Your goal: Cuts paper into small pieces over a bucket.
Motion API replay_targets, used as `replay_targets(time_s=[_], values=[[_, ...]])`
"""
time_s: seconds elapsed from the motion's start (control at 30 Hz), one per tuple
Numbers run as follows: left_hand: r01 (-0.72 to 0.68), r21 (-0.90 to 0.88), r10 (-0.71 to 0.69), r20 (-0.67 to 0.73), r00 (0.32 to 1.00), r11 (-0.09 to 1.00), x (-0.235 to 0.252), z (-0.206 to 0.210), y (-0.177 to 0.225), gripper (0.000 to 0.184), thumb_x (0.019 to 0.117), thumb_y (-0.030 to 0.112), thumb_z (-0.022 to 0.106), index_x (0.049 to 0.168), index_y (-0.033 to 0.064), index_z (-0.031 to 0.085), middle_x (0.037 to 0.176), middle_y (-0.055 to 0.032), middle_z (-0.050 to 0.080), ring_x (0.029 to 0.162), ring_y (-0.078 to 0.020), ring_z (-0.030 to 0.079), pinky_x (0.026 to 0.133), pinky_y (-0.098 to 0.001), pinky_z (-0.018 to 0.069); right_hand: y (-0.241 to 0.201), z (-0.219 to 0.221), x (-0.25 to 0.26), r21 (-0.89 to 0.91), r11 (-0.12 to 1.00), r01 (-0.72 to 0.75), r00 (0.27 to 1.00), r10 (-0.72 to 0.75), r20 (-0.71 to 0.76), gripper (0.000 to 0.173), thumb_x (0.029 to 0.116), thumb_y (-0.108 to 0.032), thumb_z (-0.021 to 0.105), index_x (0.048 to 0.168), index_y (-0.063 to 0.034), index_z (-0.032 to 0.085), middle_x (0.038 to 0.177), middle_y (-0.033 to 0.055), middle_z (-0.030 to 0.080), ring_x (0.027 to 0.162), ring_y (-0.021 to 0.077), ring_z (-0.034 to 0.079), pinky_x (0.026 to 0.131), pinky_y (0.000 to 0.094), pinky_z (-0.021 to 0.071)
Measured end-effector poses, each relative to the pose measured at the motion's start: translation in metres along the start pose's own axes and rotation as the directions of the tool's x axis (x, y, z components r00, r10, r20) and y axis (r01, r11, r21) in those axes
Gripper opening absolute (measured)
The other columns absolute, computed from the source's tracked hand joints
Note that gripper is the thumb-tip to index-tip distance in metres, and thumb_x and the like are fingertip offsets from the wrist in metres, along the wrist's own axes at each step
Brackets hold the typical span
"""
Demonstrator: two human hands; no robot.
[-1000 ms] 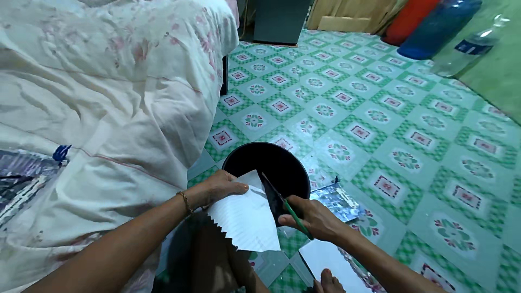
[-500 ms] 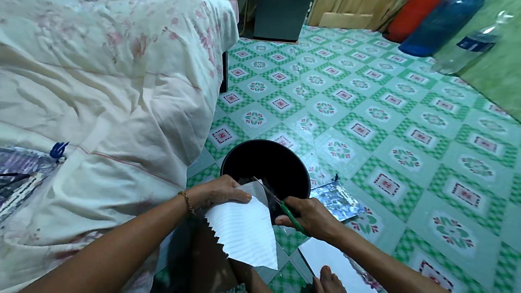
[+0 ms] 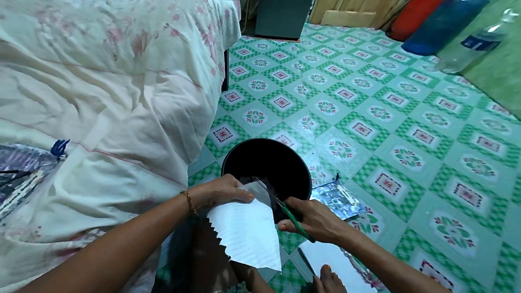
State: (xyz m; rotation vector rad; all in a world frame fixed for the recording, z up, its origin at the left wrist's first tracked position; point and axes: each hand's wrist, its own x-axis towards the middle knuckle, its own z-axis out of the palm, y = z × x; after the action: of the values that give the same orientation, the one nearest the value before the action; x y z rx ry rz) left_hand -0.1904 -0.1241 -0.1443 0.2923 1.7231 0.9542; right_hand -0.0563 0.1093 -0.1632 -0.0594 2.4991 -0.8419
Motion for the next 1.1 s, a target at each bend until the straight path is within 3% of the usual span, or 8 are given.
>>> replay_targets(time_s=[0.2, 0.3, 0.4, 0.47, 0.6, 0.7, 1.0, 1.1], values=[[0.015, 0.009, -0.015, -0.021, 1.000, 1.000, -0.001, -0.001, 0.002, 0.020, 0.1041, 0.018, 0.060, 0.089, 0.0049, 0.066, 0.069, 0.0019, 0.066, 0.058, -0.0031, 0.064, 0.058, -0.0194, 0.0541, 0.002, 0.003, 0.000, -0.001, 0.997, 0.073, 0.992, -0.073, -0.105, 0.057, 0.0908, -0.054, 0.069, 0.099, 0.0026, 0.067, 0.070, 0.0094, 0.059, 0.063, 0.0220, 0.057, 0.060, 0.0424, 0.0450], [0.030, 0.005, -0.030, -0.018, 0.999, 1.000, -0.001, 0.000, 0.002, 0.019, 0.1038, 0.017, 0.061, 0.091, 0.0048, 0.065, 0.069, 0.0018, 0.067, 0.059, -0.0032, 0.064, 0.059, -0.0193, 0.0546, 0.003, 0.003, 0.000, 0.026, 0.998, 0.064, 0.994, -0.061, -0.087, 0.053, 0.0928, -0.049, 0.069, 0.099, 0.0030, 0.067, 0.070, 0.0094, 0.060, 0.061, 0.0196, 0.058, 0.060, 0.0395, 0.0473], [0.039, 0.012, -0.039, -0.033, 0.999, 0.999, -0.001, 0.000, 0.002, 0.017, 0.1037, 0.017, 0.061, 0.093, 0.0044, 0.065, 0.070, 0.0017, 0.066, 0.059, -0.0033, 0.064, 0.059, -0.0192, 0.0541, 0.003, 0.004, 0.001, 0.143, 0.989, 0.037, 0.998, -0.029, -0.058, 0.044, 0.0947, -0.041, 0.071, 0.097, 0.0024, 0.066, 0.067, 0.0045, 0.059, 0.055, 0.0113, 0.055, 0.057, 0.0296, 0.0475], [0.031, 0.003, -0.031, -0.049, 0.998, 1.000, -0.001, 0.000, 0.002, 0.015, 0.1033, 0.014, 0.061, 0.092, 0.0042, 0.064, 0.069, 0.0012, 0.065, 0.059, -0.0038, 0.063, 0.058, -0.0195, 0.0537, 0.006, 0.003, 0.001, 0.221, 0.975, 0.005, 1.000, -0.002, -0.011, 0.042, 0.0959, -0.043, 0.069, 0.097, -0.0012, 0.064, 0.067, -0.0005, 0.059, 0.054, 0.0059, 0.056, 0.056, 0.0239, 0.0489], [0.004, -0.030, -0.005, -0.055, 0.998, 1.000, 0.000, -0.005, 0.001, 0.014, 0.1030, 0.012, 0.061, 0.093, 0.0040, 0.065, 0.070, 0.0010, 0.066, 0.060, -0.0042, 0.064, 0.059, -0.0198, 0.0547, 0.013, -0.007, -0.003, 0.103, 0.994, -0.035, 0.997, 0.027, 0.077, 0.064, 0.0922, -0.061, 0.062, 0.114, -0.0010, 0.062, 0.081, 0.0081, 0.061, 0.071, 0.0206, 0.059, 0.067, 0.0430, 0.0482], [-0.016, -0.032, 0.014, -0.049, 0.999, 0.999, -0.001, -0.005, 0.001, 0.015, 0.1024, 0.013, 0.062, 0.090, 0.0042, 0.065, 0.069, 0.0006, 0.067, 0.059, -0.0042, 0.064, 0.058, -0.0196, 0.0545, 0.009, -0.012, -0.007, -0.011, 0.998, -0.069, 0.994, 0.069, 0.087, 0.071, 0.0896, -0.064, 0.065, 0.122, -0.0010, 0.062, 0.087, 0.0146, 0.064, 0.079, 0.0306, 0.062, 0.071, 0.0529, 0.0488], [-0.027, -0.013, 0.027, -0.013, 1.000, 1.000, -0.002, 0.000, 0.002, 0.015, 0.1024, 0.012, 0.062, 0.091, 0.0042, 0.065, 0.069, 0.0017, 0.066, 0.059, -0.0034, 0.064, 0.059, -0.0195, 0.0542, 0.002, -0.005, -0.005, -0.033, 0.999, -0.002, 0.999, 0.003, 0.034, 0.068, 0.0887, -0.063, 0.066, 0.112, 0.0005, 0.064, 0.079, 0.0125, 0.062, 0.071, 0.0283, 0.061, 0.066, 0.0498, 0.0480], [-0.053, -0.006, 0.053, -0.016, 0.998, 0.999, -0.001, -0.003, 0.001, 0.018, 0.1024, 0.012, 0.061, 0.087, 0.0052, 0.065, 0.067, 0.0018, 0.066, 0.058, -0.0034, 0.063, 0.057, -0.0192, 0.0536, 0.003, -0.003, -0.006, -0.045, 0.998, 0.044, 0.998, -0.046, -0.031, 0.061, 0.0904, -0.056, 0.069, 0.105, 0.0026, 0.067, 0.075, 0.0133, 0.062, 0.069, 0.0275, 0.061, 0.064, 0.0480, 0.0472]])
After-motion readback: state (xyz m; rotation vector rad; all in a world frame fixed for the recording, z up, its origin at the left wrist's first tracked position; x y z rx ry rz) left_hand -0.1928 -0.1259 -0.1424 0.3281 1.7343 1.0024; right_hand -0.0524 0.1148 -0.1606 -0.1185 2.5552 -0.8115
